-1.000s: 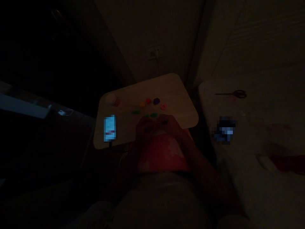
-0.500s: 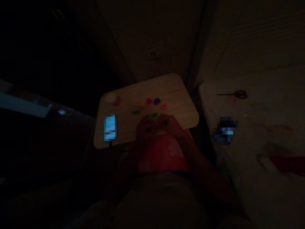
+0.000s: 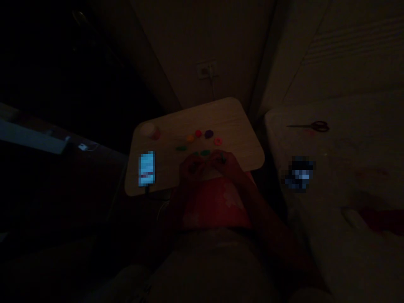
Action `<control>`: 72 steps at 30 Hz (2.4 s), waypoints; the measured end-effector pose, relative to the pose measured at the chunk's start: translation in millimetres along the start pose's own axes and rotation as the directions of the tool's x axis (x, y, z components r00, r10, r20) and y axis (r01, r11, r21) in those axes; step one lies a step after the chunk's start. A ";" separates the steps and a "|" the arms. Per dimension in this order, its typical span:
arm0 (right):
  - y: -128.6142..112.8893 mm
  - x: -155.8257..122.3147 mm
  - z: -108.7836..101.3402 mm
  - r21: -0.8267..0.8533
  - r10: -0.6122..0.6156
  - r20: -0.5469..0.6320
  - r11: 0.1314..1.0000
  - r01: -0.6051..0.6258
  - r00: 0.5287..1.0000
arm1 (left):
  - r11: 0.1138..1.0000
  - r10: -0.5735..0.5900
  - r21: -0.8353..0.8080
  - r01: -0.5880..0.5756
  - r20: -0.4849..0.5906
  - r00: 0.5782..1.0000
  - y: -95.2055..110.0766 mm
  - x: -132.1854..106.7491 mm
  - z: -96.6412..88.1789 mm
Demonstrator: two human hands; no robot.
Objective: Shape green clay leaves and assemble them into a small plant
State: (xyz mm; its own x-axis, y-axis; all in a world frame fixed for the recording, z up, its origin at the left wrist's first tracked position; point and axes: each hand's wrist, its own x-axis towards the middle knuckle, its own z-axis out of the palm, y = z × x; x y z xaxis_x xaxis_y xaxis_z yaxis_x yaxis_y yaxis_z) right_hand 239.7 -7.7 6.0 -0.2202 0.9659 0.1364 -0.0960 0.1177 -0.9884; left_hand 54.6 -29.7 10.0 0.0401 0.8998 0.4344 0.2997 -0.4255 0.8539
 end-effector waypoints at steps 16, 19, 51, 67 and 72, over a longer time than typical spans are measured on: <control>2.7 -1.0 1.1 -0.042 -0.053 -0.032 0.998 0.052 0.998 | 0.996 -0.056 -0.066 0.055 -0.003 0.998 -6.5 2.8 -0.5; 3.9 -1.2 0.8 -0.077 -0.053 -0.023 0.996 0.051 0.998 | 0.998 -0.050 -0.045 0.050 0.011 0.999 -7.7 2.1 0.1; 4.6 -0.1 4.9 -0.076 -0.013 -0.084 0.997 0.007 0.996 | 0.988 -0.120 -0.098 0.120 0.010 0.993 -5.1 5.9 -2.3; 4.3 0.1 5.6 -0.157 -0.106 -0.040 0.983 0.098 0.994 | 0.983 -0.161 -0.093 0.160 -0.002 0.987 -2.0 6.4 -1.8; 4.1 -0.2 6.0 -0.144 -0.100 -0.043 0.985 0.093 0.994 | 0.978 -0.176 -0.116 0.175 -0.005 0.984 -4.1 5.9 -2.3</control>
State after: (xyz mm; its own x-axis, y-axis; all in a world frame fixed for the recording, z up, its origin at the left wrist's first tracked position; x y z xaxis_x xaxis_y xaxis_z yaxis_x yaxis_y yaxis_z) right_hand 233.5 -8.8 2.2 -0.1674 0.9583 0.2316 0.0251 0.2390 -0.9707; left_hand 51.4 -22.9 9.7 -0.0185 0.9603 0.2784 0.1895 -0.2701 0.9440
